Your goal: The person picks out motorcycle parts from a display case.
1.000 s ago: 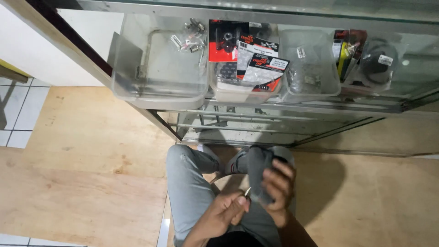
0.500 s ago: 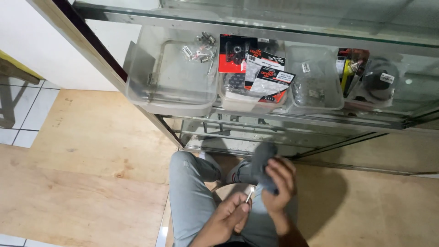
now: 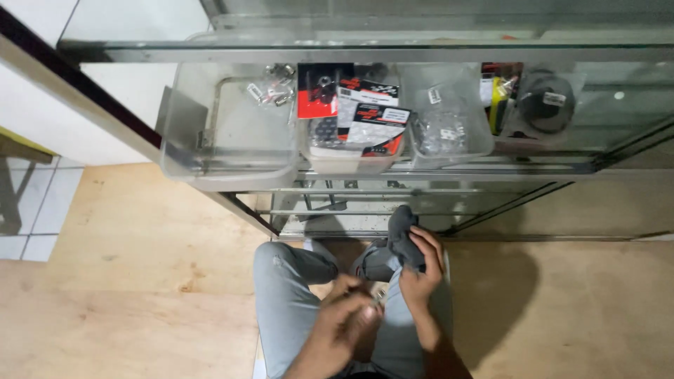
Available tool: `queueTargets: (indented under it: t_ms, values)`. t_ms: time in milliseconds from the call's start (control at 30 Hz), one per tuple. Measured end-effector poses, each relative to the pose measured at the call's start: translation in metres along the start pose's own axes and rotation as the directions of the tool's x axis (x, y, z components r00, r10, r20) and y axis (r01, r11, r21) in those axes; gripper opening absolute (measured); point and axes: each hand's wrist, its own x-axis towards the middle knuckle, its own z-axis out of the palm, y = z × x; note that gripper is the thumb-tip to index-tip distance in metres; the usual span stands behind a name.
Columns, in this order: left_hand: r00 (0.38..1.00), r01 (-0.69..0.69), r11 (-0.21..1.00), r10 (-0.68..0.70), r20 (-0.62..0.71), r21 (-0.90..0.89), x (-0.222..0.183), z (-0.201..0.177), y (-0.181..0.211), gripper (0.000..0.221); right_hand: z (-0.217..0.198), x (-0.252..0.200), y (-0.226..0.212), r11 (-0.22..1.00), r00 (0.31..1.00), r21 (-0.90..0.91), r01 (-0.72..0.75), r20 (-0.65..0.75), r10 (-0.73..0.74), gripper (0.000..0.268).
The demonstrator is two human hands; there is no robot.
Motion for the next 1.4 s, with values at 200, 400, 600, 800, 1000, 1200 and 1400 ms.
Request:
queueTargets:
  t_ms: [200, 400, 600, 800, 1000, 1200, 1400]
  values:
    - [0.999, -0.032, 0.863, 0.049, -0.020, 0.504, 0.075, 0.001, 0.097, 0.027, 0.032, -0.033, 0.035, 1.000, 0.998, 0.012, -0.027, 0.058, 0.026, 0.043]
    - [0.977, -0.214, 0.559, 0.137, 0.165, 0.802, 0.190, 0.037, 0.105, 0.069, 0.051, -0.068, 0.084, 1.000, 0.992, 0.017, -0.022, 0.122, 0.020, 0.042]
    - [0.987, -0.135, 0.121, 0.101, 0.123, 0.983, 0.312, 0.043, 0.057, 0.039, 0.042, -0.043, 0.050, 0.997, 0.984, 0.074, -0.033, 0.179, 0.019, 0.046]
    - [0.989, 0.063, 0.083, -0.141, -0.051, 0.995, 0.360, 0.042, 0.041, 0.019, 0.041, -0.044, 0.050, 0.996, 0.967, 0.084, -0.042, 0.253, 0.020, 0.061]
    - [0.998, -0.042, 0.058, -0.048, 0.045, 0.997, 0.335, 0.060, 0.061, 0.023, 0.047, -0.049, 0.055, 0.997, 0.969, 0.071, -0.044, 0.245, 0.025, 0.056]
    - [0.955, -0.279, 0.102, 0.130, 0.265, 0.955, 0.208, 0.059, 0.086, 0.035, 0.051, -0.058, 0.067, 0.992, 0.964, 0.096, -0.077, 0.261, 0.049, 0.056]
    - [0.919, 0.094, 0.095, -0.390, -0.050, 0.991, 0.138, -0.069, 0.122, 0.020, 0.049, -0.056, 0.076, 0.980, 0.955, 0.154, -0.126, 0.288, 0.078, 0.058]
